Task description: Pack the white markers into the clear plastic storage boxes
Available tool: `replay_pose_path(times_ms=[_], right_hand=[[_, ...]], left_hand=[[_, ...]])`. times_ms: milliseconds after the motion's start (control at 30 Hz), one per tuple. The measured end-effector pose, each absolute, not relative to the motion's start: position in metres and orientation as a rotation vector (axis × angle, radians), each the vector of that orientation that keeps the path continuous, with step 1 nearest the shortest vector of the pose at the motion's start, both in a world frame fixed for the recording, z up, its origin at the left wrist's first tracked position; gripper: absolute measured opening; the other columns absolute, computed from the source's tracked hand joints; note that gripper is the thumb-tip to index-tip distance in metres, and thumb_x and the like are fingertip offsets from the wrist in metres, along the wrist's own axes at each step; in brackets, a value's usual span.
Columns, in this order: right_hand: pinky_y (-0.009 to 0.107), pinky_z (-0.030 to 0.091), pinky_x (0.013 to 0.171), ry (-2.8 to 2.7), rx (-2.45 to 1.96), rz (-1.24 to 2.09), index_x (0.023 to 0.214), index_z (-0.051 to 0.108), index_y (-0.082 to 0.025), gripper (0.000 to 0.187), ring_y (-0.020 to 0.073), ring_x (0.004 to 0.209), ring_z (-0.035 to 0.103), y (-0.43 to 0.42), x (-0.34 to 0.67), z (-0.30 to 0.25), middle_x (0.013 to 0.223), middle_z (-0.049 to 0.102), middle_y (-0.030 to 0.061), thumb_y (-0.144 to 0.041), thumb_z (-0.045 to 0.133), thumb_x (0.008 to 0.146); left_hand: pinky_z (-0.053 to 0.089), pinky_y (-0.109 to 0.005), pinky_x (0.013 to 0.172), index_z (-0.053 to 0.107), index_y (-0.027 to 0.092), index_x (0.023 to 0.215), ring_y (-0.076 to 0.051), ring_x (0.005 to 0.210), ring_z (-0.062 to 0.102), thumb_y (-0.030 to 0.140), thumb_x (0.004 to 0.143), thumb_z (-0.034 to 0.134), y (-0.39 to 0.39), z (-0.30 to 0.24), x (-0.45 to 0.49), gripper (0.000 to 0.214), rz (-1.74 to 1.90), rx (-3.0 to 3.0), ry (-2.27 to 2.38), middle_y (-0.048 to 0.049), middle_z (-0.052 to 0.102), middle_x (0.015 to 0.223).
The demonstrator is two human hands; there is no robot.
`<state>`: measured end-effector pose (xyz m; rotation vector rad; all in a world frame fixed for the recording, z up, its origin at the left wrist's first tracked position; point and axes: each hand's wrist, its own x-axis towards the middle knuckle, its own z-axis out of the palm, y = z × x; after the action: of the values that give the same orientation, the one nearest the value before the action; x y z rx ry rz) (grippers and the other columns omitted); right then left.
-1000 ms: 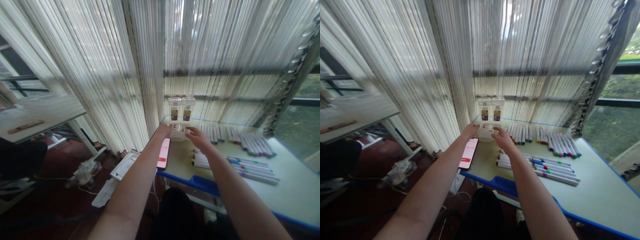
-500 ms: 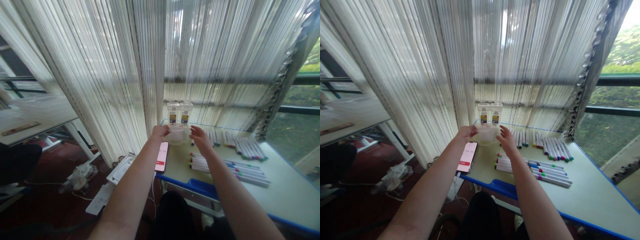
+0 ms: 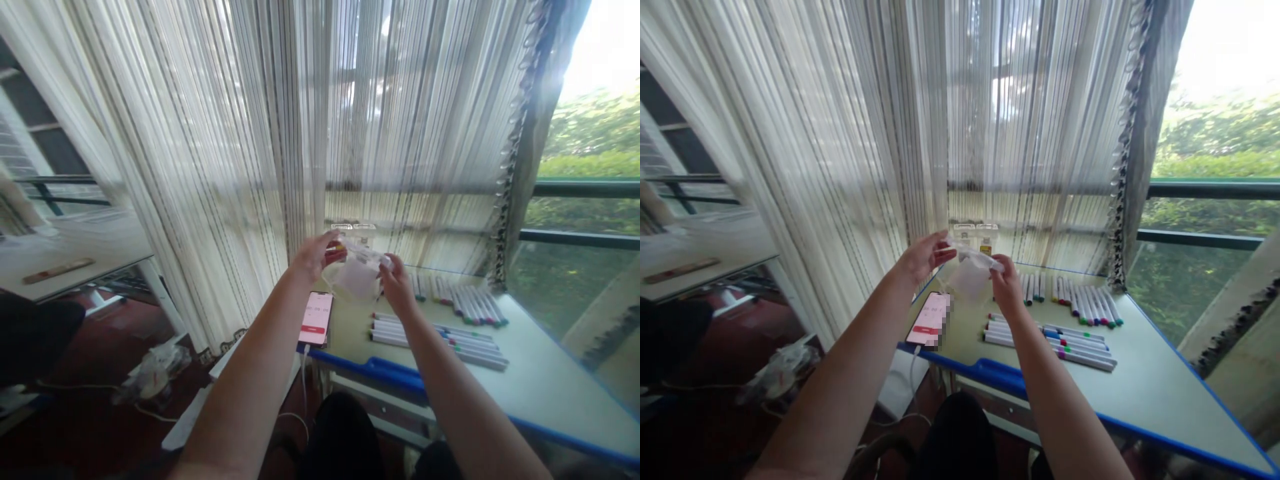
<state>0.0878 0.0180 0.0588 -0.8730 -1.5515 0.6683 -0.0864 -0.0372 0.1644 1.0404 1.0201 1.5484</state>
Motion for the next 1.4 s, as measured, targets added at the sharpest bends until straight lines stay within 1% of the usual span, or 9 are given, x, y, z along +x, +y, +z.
replay_pose_path(times_ms=[100,200,433,567,667,867,967,1233,1400], right_hand=[[0.022,0.043,0.042,-1.306,-0.797,0.821,0.078,0.053,-0.021,0.044,0.0082,0.044,0.049,-0.007,0.103,0.077,0.069,0.06,-0.0008,-0.064,0.045,0.078],[0.02,0.037,0.035,-1.183,-0.785,0.933,0.07,0.052,-0.02,0.047,0.0068,0.037,0.047,-0.029,0.129,0.084,0.062,0.061,-0.0014,-0.067,0.056,0.07],[0.021,0.028,0.029,-1.124,-0.905,1.184,0.069,0.056,-0.017,0.041,0.0078,0.031,0.043,-0.058,0.197,0.067,0.056,0.062,0.0005,-0.056,0.069,0.063],[0.022,0.04,0.038,-1.132,-0.94,1.28,0.087,0.061,-0.018,0.026,0.0105,0.045,0.054,-0.082,0.233,0.056,0.07,0.066,0.0027,-0.039,0.063,0.072],[0.024,0.05,0.052,-1.148,-0.904,1.452,0.104,0.061,-0.023,0.034,0.0133,0.062,0.062,-0.106,0.256,0.05,0.089,0.068,0.0032,-0.028,0.063,0.07],[0.024,0.049,0.054,-1.011,-0.92,1.395,0.09,0.069,-0.017,0.028,0.0126,0.06,0.06,-0.12,0.279,0.038,0.073,0.068,0.0027,-0.019,0.071,0.063],[0.023,0.048,0.052,-0.885,-0.95,1.299,0.082,0.071,-0.016,0.019,0.0121,0.059,0.058,-0.109,0.284,0.037,0.073,0.068,0.0033,-0.02,0.067,0.064],[0.021,0.04,0.041,-1.002,-1.048,1.329,0.069,0.069,-0.016,0.013,0.0113,0.049,0.052,-0.082,0.284,0.05,0.058,0.062,0.0019,-0.018,0.06,0.06],[0.023,0.042,0.044,-1.02,-1.052,1.451,0.071,0.067,-0.016,0.014,0.0125,0.046,0.052,-0.05,0.269,0.063,0.056,0.061,0.0027,-0.023,0.056,0.065]], left_hand=[[0.053,-0.025,0.058,0.065,0.013,0.098,-0.011,0.064,0.062,0.047,0.079,0.059,-0.043,0.164,-0.076,0.039,1.599,1.344,1.032,-0.0103,0.065,0.094],[0.05,-0.023,0.061,0.067,0.014,0.1,-0.011,0.07,0.061,0.049,0.075,0.063,-0.04,0.156,-0.063,0.043,1.615,1.597,1.114,-0.008,0.066,0.092],[0.053,-0.03,0.059,0.063,0.015,0.1,-0.012,0.062,0.062,0.041,0.082,0.055,-0.033,0.114,-0.006,0.033,1.204,1.444,0.804,-0.0076,0.067,0.087],[0.054,-0.029,0.051,0.06,0.012,0.078,-0.012,0.05,0.059,0.024,0.081,0.054,-0.037,0.09,0.025,0.014,1.269,1.203,0.831,-0.0025,0.063,0.066],[0.055,-0.028,0.054,0.057,0.013,0.072,-0.011,0.049,0.06,0.016,0.079,0.052,-0.038,0.079,0.041,0.009,1.403,0.983,0.935,0.0002,0.06,0.058],[0.056,-0.028,0.056,0.052,0.016,0.071,-0.015,0.058,0.065,0.009,0.076,0.047,-0.048,0.074,0.054,0.01,1.382,0.796,0.925,-0.0006,0.062,0.058],[0.055,-0.029,0.053,0.055,0.015,0.079,-0.019,0.062,0.067,0.016,0.076,0.048,-0.053,0.075,0.043,0.008,1.185,0.82,0.865,-0.0051,0.066,0.066],[0.056,-0.045,0.063,0.057,0.014,0.106,-0.027,0.076,0.067,0.054,0.08,0.047,-0.034,0.074,-0.01,0.049,0.893,0.81,0.59,-0.011,0.066,0.083],[0.056,-0.038,0.058,0.06,0.015,0.109,-0.025,0.073,0.067,0.039,0.079,0.049,-0.017,0.067,-0.023,0.04,0.918,0.775,0.48,-0.0099,0.068,0.083]])
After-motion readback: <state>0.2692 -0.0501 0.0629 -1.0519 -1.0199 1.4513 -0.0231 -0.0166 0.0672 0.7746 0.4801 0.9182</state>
